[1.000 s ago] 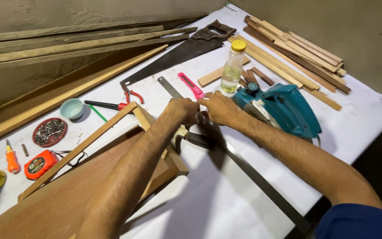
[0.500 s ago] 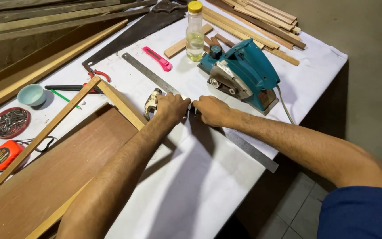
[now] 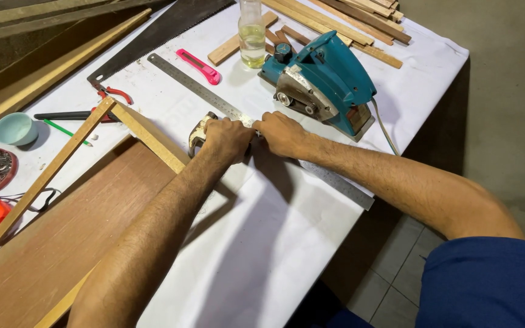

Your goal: The person assembles a rectangular wooden frame on a work table. They align thin wood strips against a wooden board, position nails, and hammer the strips to fasten the frame corners, repositioning pieces between strikes.

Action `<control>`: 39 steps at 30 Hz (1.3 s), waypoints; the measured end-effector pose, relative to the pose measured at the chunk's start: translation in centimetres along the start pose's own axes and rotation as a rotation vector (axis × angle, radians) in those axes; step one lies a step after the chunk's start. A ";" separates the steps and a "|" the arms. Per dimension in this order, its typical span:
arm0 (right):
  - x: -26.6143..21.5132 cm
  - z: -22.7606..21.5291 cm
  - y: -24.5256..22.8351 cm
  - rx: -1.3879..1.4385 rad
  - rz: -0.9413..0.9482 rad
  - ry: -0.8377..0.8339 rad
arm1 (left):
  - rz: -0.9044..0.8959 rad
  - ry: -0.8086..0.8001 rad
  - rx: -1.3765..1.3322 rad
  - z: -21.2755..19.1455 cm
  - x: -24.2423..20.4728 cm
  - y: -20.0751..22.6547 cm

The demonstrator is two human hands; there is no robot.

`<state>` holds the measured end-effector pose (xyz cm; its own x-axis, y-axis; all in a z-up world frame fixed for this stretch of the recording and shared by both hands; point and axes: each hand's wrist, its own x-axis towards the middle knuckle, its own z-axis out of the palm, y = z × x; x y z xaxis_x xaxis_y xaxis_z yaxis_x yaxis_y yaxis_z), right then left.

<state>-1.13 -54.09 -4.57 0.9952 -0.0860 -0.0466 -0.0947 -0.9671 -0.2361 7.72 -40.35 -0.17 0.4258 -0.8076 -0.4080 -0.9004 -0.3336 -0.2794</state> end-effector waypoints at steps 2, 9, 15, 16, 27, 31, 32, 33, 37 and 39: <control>-0.1 -0.5 -0.4 -0.025 0.000 0.005 | 0.002 0.010 -0.012 0.5 0.2 -0.3; -0.6 -2.0 -1.7 -0.097 -0.021 0.045 | 0.035 0.106 -0.098 -0.8 -3.3 -1.2; -1.9 -3.4 -2.5 -0.069 -0.103 0.146 | 0.002 0.088 -0.148 -2.0 -6.5 -1.9; -2.1 -3.3 -2.6 -0.069 -0.104 0.147 | 0.000 0.089 -0.147 -2.2 -7.2 -1.8; -4.9 -6.9 -8.1 -0.024 -0.263 0.304 | -0.008 0.251 -0.322 -1.2 -15.6 -2.7; -5.7 -8.6 -10.9 0.026 -0.379 0.377 | -0.061 0.303 -0.409 -0.9 -20.8 -3.2; -5.5 -8.5 -11.3 0.027 -0.438 0.426 | -0.037 0.354 -0.429 -0.3 -21.6 -3.2; -5.1 -8.4 -12.0 0.030 -0.501 0.472 | -0.017 0.407 -0.449 0.4 -22.7 -3.5; -4.5 -9.1 -17.1 0.047 -0.606 0.462 | -0.076 0.530 -0.521 4.3 -26.8 -4.8; -4.4 -9.1 -19.4 0.065 -0.591 0.447 | -0.017 0.692 -0.535 7.2 -28.3 -5.7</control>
<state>-3.46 -37.13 9.03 0.7946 0.3413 0.5022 0.4718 -0.8677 -0.1568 1.48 -12.10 6.73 0.4459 -0.8565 0.2600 -0.8895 -0.3916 0.2353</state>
